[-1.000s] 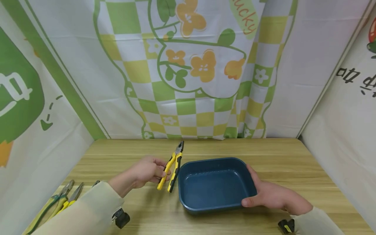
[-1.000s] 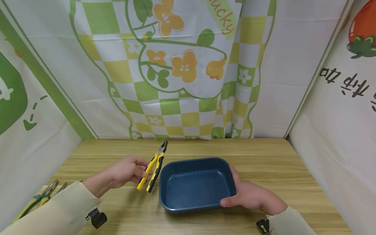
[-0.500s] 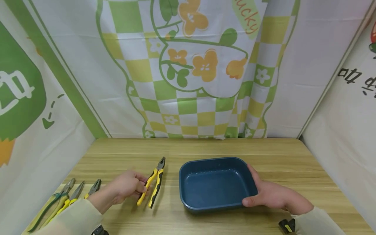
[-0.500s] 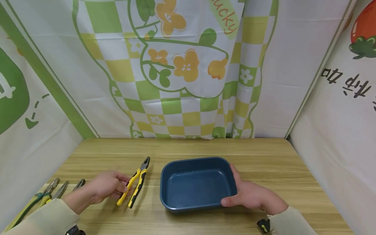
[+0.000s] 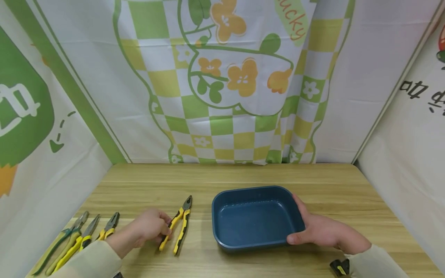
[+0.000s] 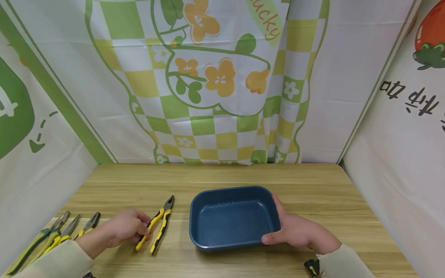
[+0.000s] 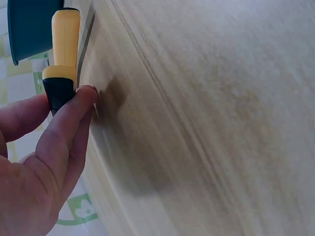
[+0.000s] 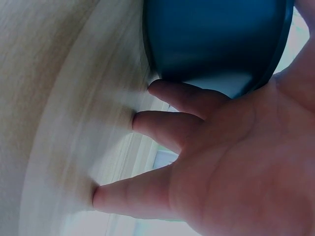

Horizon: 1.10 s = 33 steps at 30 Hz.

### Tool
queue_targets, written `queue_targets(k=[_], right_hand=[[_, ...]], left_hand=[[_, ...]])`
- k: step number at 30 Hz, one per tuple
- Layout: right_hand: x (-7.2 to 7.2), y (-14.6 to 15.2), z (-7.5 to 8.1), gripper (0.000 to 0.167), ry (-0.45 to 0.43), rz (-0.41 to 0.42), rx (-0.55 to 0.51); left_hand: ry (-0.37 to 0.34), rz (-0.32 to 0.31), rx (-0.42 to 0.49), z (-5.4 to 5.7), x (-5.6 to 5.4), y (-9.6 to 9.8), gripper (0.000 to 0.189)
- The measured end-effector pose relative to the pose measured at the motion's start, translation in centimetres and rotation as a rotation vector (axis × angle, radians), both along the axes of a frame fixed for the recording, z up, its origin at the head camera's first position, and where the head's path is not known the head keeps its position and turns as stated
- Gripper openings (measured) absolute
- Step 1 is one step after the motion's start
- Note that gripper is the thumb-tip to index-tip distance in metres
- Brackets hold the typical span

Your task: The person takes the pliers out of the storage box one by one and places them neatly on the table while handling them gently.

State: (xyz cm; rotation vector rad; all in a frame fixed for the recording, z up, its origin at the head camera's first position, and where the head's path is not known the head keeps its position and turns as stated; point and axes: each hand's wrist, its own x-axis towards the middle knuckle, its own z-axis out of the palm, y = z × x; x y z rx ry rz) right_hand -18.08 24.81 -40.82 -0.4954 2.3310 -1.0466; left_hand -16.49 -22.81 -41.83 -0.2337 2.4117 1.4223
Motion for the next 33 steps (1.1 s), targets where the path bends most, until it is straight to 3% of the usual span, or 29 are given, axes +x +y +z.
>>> queue_targets(k=[8, 12, 16, 19, 23, 26, 33], right_hand=[[-0.1, 0.0, 0.1, 0.127, 0.004, 0.0, -0.001], [-0.1, 0.1, 0.0, 0.126, -0.004, -0.007, -0.001], [0.0, 0.0, -0.1, 0.126, -0.004, -0.001, -0.007], [-0.1, 0.0, 0.0, 0.126, -0.012, 0.004, -0.015], [-0.2, 0.1, 0.1, 0.126, -0.038, -0.001, -0.007], [-0.3, 0.1, 0.1, 0.126, -0.043, 0.0, -0.002], [-0.3, 0.2, 0.0, 0.126, -0.031, 0.011, -0.002]], left_hand=[[0.094, -0.059, -0.187, 0.6, 0.4, 0.6, 0.031], [0.117, -0.126, -0.296, 0.9, 0.3, 0.8, 0.028], [0.165, -0.234, -0.495, 1.0, 0.2, 0.9, 0.018], [0.27, -0.311, -0.669, 1.0, 0.4, 1.4, 0.03], [0.445, -0.376, -0.824, 0.7, 1.0, 2.9, 0.052], [0.494, -0.409, -0.865, 0.4, 1.6, 4.2, 0.05], [0.496, -0.41, -0.897, 0.1, 2.5, 5.4, 0.042]])
